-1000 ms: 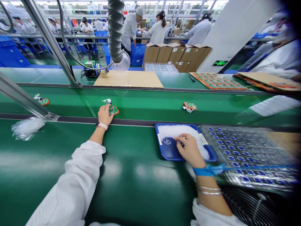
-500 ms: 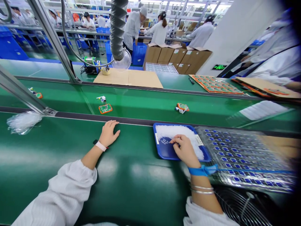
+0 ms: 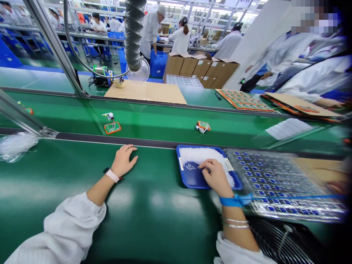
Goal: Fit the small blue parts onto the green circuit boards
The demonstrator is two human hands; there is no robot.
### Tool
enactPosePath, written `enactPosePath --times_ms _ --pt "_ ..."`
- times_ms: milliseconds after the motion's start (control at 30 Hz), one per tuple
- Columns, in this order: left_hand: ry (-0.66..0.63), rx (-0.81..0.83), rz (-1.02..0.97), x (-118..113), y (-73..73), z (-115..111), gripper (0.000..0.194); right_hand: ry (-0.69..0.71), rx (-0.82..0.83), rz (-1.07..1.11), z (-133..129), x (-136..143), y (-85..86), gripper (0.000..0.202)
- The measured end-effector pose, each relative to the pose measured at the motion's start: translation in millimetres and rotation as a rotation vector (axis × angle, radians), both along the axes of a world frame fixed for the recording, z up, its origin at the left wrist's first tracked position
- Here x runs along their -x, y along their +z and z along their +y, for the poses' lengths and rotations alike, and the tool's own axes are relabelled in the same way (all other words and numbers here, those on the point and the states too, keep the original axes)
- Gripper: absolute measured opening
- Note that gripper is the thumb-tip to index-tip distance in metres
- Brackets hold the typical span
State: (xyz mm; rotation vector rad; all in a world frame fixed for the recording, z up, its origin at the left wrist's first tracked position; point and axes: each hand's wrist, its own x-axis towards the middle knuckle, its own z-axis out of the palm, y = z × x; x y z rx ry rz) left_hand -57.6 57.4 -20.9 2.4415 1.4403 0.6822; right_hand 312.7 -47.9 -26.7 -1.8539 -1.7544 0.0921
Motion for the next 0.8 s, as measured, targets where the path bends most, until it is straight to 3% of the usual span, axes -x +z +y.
enactPosePath --times_ms 800 --pt "-0.006 0.006 0.029 0.4 2.3 -0.3 0.029 0.049 0.027 -0.002 -2.2 2.5 4.8 0.027"
